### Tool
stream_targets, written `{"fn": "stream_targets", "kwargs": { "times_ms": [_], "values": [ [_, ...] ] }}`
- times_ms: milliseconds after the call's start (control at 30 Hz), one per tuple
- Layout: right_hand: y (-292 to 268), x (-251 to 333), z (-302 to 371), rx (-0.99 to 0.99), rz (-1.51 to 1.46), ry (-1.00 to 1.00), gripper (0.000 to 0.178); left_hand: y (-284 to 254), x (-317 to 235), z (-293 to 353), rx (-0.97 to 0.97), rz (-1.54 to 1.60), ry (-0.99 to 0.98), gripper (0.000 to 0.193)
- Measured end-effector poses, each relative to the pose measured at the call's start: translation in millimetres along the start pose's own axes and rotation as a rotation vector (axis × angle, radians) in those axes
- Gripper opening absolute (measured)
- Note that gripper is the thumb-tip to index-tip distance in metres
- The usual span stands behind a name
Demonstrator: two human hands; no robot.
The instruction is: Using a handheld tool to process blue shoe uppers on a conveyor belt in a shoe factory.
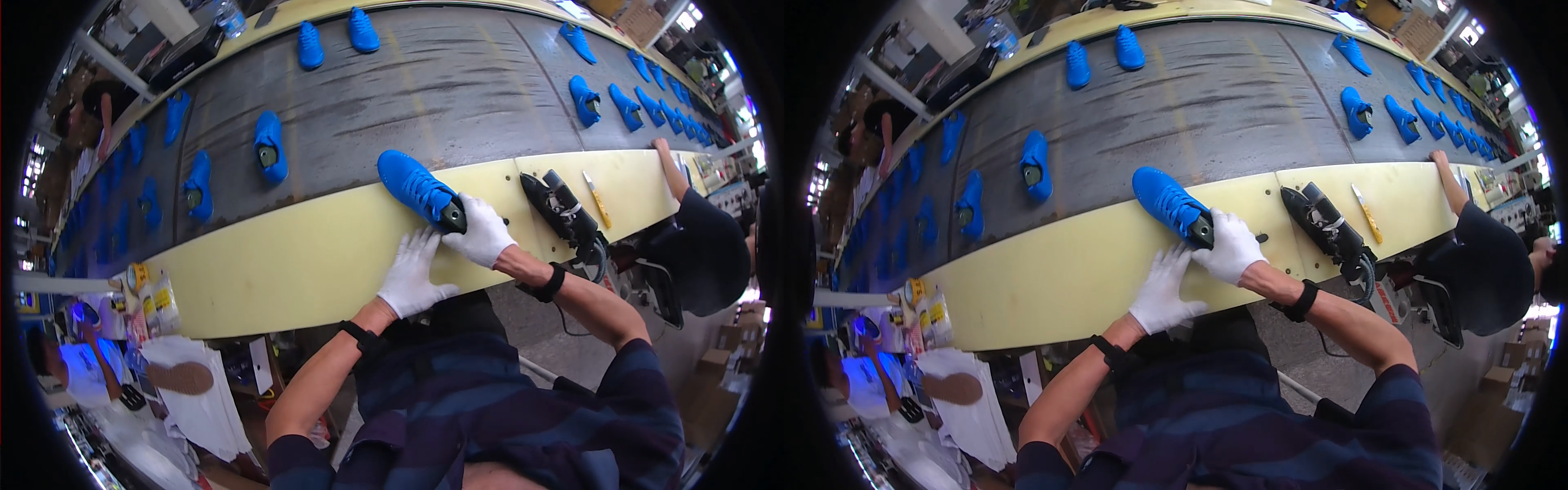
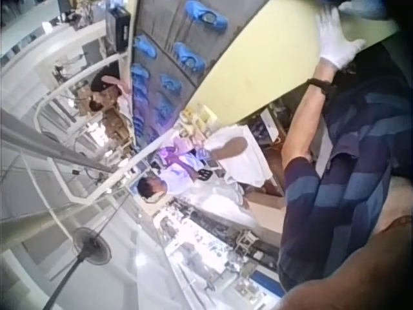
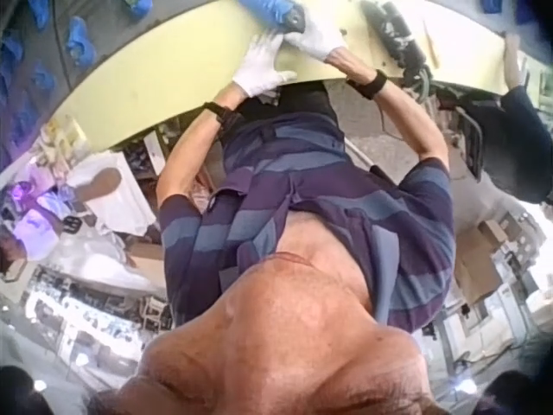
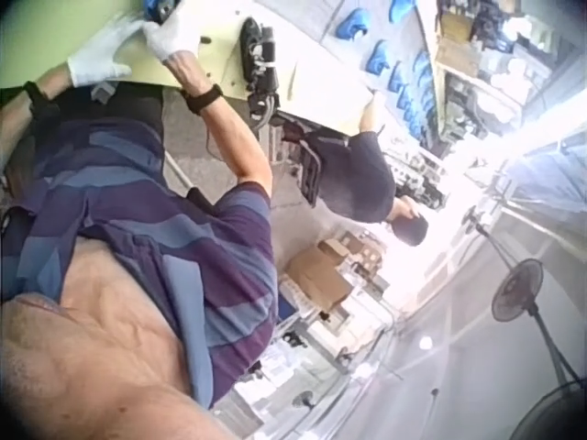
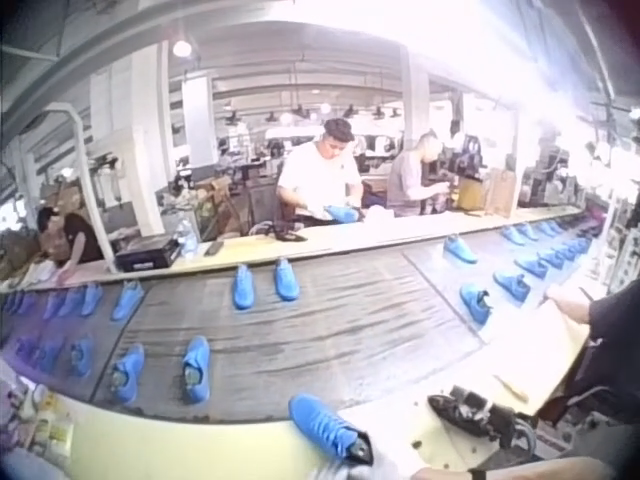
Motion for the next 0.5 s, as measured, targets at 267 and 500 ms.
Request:
{"fn": "stream_targets", "kwargs": {
  "times_ms": [267, 500],
  "values": [
    [8, 4, -19, -0.082, 0.044, -0.149, 0.071, -3, 41, 16, -0.424, 0.406, -0.203, 0.092],
    [71, 42, -11, 0.230, -0.155, 0.014, 0.061, -29, 69, 40, -0.496, 0.291, -0.245, 0.099]
  ]
}}
Point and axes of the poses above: each hand's wrist, its own z-axis away from the middle knuckle, its own y-axis out of the palm, x = y × z, the point moved 10 cm from there along -z, towards the middle knuckle, and after that the axes turned 9 degrees about x, right-handed, at the moved point
